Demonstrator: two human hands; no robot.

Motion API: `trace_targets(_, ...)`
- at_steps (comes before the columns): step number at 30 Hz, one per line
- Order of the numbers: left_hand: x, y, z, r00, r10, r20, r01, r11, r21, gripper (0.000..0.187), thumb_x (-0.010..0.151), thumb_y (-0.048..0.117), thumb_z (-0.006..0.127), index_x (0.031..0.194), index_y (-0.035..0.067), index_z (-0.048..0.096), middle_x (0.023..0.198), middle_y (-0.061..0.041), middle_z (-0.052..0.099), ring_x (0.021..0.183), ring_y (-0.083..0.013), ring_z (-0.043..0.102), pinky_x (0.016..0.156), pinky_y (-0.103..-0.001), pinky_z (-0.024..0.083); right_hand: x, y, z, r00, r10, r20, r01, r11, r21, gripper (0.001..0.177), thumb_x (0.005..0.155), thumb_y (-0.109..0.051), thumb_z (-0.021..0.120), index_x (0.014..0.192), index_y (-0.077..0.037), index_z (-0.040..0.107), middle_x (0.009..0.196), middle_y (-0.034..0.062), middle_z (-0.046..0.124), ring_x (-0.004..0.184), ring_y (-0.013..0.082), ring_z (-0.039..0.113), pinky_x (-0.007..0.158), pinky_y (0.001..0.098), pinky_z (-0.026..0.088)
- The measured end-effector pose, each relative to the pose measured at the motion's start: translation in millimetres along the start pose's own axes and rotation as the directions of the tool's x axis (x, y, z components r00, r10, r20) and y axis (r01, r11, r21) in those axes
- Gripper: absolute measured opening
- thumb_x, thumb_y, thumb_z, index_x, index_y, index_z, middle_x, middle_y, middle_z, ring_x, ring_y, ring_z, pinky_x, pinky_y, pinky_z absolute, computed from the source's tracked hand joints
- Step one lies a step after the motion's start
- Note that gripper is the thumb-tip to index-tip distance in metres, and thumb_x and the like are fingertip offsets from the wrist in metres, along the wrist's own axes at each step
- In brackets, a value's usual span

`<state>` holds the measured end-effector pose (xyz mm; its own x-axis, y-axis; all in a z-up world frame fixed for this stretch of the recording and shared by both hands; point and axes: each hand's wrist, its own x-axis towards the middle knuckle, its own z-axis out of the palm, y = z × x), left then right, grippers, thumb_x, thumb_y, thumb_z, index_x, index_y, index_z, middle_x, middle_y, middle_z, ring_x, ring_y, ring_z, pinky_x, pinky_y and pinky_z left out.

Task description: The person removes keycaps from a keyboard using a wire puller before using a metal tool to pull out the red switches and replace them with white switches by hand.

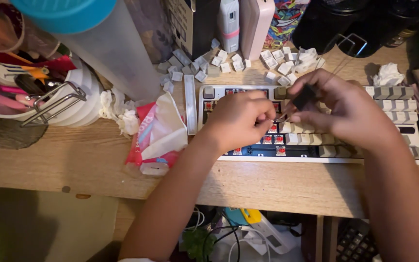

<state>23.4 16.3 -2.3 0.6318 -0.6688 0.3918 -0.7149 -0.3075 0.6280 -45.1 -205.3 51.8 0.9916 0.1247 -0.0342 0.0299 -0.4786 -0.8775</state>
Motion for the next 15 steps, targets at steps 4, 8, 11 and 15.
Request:
trace_targets(4, -2, -1, -1, 1.0, 0.005, -0.009, -0.005, 1.0, 0.022, 0.01, 0.079, 0.021, 0.077, 0.084, 0.015, 0.072, 0.086, -0.001, 0.069, 0.077, -0.0225, 0.071, 0.069, -0.038, 0.057, 2, 6, 13, 1.0, -0.013, -0.001, 0.012, 0.962, -0.272, 0.028, 0.077, -0.016, 0.085, 0.099, -0.009, 0.07, 0.081, 0.0044, 0.074, 0.071, 0.0191, 0.07, 0.065, 0.0319, 0.058)
trace_targets(8, -1, -1, 0, 1.0, 0.012, -0.007, -0.012, 1.0, 0.028, 0.013, 0.079, 0.024, 0.077, 0.083, 0.014, 0.071, 0.086, -0.002, 0.068, 0.077, -0.0247, 0.07, 0.068, -0.04, 0.056, 0, 10, 16, 0.981, -0.19, 0.049, 0.194, 0.912, -0.36, 0.033, 0.076, -0.018, 0.084, 0.104, -0.01, 0.069, 0.089, 0.0041, 0.078, 0.076, 0.0172, 0.076, 0.071, 0.0323, 0.061)
trace_targets(11, -1, -2, -1, 1.0, 0.008, -0.011, -0.007, 0.999, 0.04, 0.012, 0.08, 0.024, 0.076, 0.082, 0.013, 0.071, 0.086, -0.003, 0.067, 0.077, -0.0258, 0.069, 0.069, -0.04, 0.056, -2, 8, 18, 0.957, -0.287, 0.045, 0.285, 0.892, -0.35, 0.031, 0.079, -0.017, 0.081, 0.105, -0.009, 0.066, 0.1, 0.0063, 0.078, 0.08, 0.017, 0.078, 0.071, 0.0315, 0.062)
trace_targets(15, -1, -2, -1, 1.0, 0.006, 0.001, -0.006, 0.997, 0.078, 0.012, 0.08, 0.024, 0.076, 0.083, 0.013, 0.072, 0.087, -0.004, 0.067, 0.079, -0.0268, 0.069, 0.07, -0.042, 0.055, -3, 7, 19, 0.971, -0.223, 0.088, 0.239, 0.881, -0.408, 0.037, 0.075, -0.014, 0.081, 0.109, -0.008, 0.066, 0.09, 0.0079, 0.078, 0.073, 0.0207, 0.078, 0.067, 0.0327, 0.061)
